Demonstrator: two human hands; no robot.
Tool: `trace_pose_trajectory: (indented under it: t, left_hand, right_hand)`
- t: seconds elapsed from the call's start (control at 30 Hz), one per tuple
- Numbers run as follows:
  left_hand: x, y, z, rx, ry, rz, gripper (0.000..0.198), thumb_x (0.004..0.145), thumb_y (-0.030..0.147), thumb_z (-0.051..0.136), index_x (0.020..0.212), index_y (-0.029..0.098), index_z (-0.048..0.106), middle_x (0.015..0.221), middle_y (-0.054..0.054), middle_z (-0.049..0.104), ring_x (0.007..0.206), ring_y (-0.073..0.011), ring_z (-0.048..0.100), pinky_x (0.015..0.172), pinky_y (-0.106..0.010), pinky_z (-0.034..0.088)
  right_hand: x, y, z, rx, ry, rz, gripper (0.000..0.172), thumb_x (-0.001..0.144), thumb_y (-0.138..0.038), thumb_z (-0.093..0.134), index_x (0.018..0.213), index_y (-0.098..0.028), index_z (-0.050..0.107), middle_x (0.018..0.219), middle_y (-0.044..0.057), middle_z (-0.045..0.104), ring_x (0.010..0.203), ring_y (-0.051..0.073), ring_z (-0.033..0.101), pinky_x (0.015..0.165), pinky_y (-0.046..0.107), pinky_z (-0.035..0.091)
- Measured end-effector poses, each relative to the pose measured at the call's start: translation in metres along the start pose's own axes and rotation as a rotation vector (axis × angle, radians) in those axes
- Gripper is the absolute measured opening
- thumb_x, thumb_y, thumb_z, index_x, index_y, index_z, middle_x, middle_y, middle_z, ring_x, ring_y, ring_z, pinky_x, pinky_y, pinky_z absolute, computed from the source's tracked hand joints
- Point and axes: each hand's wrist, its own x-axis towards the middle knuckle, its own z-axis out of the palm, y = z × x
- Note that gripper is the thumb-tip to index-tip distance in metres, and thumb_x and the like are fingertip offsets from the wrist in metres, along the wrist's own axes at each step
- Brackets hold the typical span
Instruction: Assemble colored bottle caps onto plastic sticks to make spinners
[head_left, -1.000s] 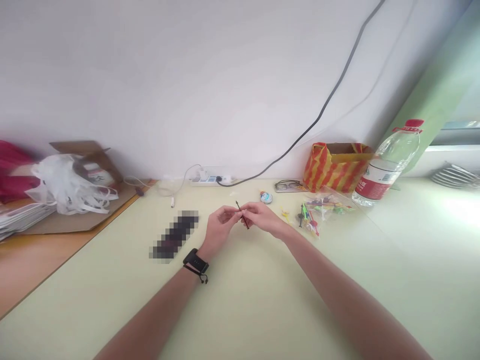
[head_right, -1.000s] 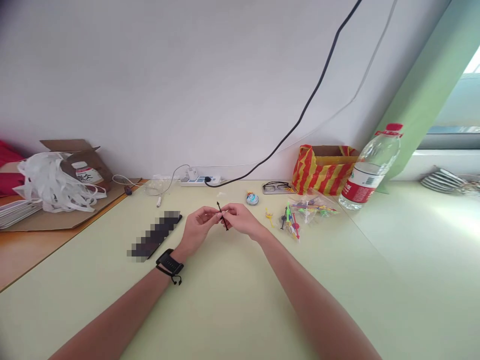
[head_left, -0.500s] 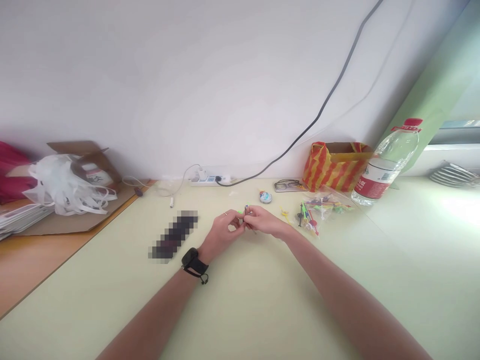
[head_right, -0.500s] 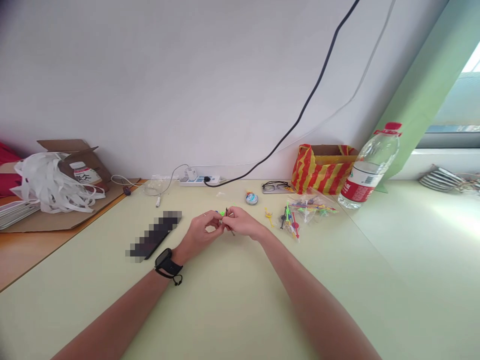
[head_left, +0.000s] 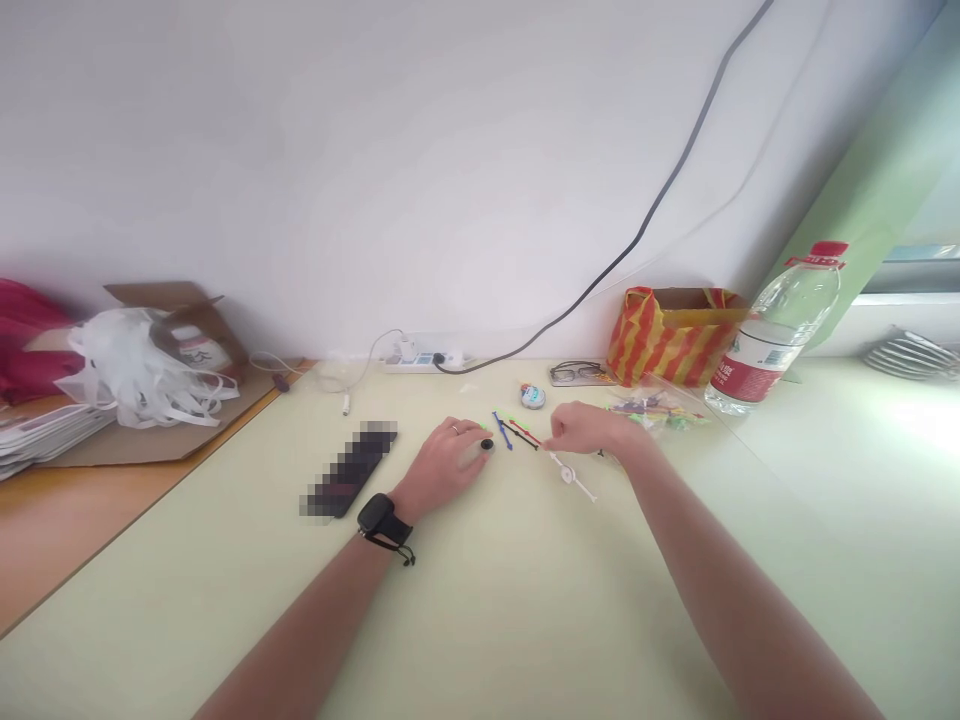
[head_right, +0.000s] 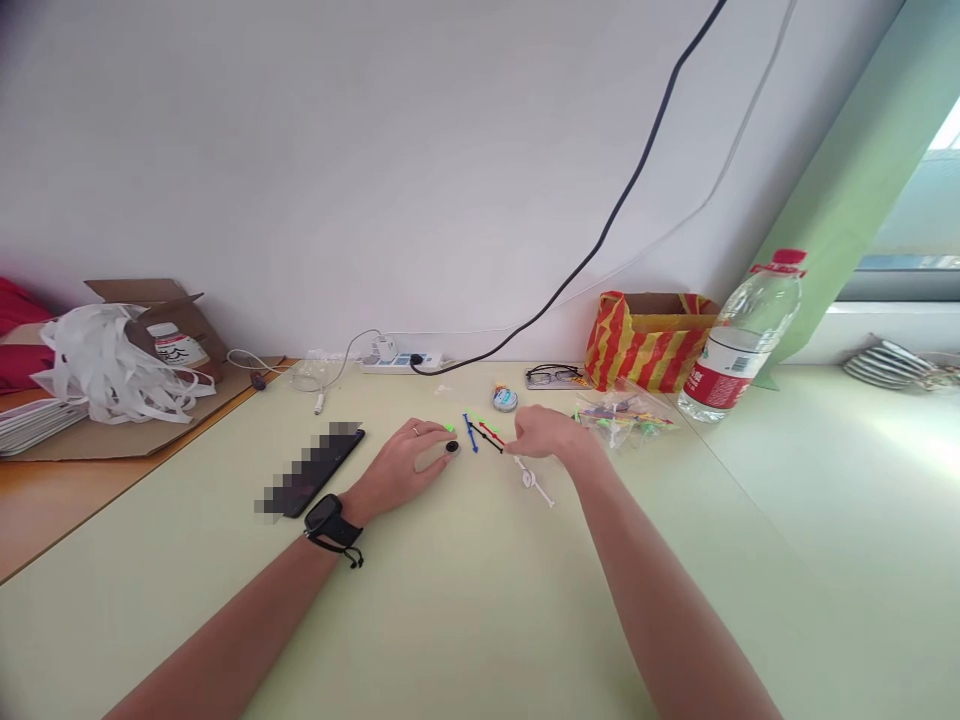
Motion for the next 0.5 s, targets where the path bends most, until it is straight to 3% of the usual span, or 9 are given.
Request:
trace_pose_trajectory:
  t: [0.1, 0.2, 0.37, 0.5]
  left_hand:
    - [0.001, 0.000, 0.000, 0.082, 0.000, 0.014, 0.020, 0.095, 0.026, 0.060, 0.110, 0.026, 0.073, 0.118, -0.005, 0.071, 0.112, -0.0274, 0.060, 0.099, -0.047, 0.050]
    - [0.003, -0.005, -0.002, 0.151, 0.117, -0.076, 0.022, 0.094, 0.026, 0.061, 0.114, 0.025, 0.071, 0.118, -0.008, 0.071, 0.114, -0.0300, 0.059, 0.100, -0.049, 0.048]
    - [0.000, -0.020, 0.008, 0.044, 0.187, -0.229, 0.024, 0.092, 0.028, 0.063, 0.115, 0.020, 0.068, 0.111, -0.011, 0.069, 0.100, -0.0283, 0.065, 0.089, -0.043, 0.053]
    - [-0.002, -0.026, 0.019, -0.084, 0.197, -0.243, 0.021, 0.091, 0.026, 0.064, 0.111, 0.019, 0.068, 0.098, -0.007, 0.069, 0.080, -0.0217, 0.066, 0.078, -0.037, 0.055]
  right_hand:
    - [-0.008, 0.002, -0.007, -0.071, -0.220, 0.097, 0.029, 0.065, -0.039, 0.084, 0.074, -0.020, 0.063, 0.083, 0.005, 0.070, 0.076, 0.023, 0.066, 0.060, 0.030, 0.041]
    - [-0.010, -0.002, -0.007, -0.024, -0.333, 0.104, 0.024, 0.059, -0.026, 0.085, 0.067, -0.019, 0.063, 0.074, 0.004, 0.070, 0.073, 0.023, 0.068, 0.060, 0.029, 0.042]
    - [-0.008, -0.004, -0.005, 0.079, -0.284, 0.028, 0.023, 0.065, -0.020, 0.078, 0.062, -0.021, 0.056, 0.065, 0.002, 0.069, 0.063, 0.020, 0.066, 0.054, 0.029, 0.040]
    - [-0.008, -0.002, -0.005, 0.228, -0.161, -0.056, 0.029, 0.064, -0.021, 0.080, 0.069, -0.023, 0.052, 0.069, 0.000, 0.068, 0.060, 0.018, 0.066, 0.051, 0.027, 0.037]
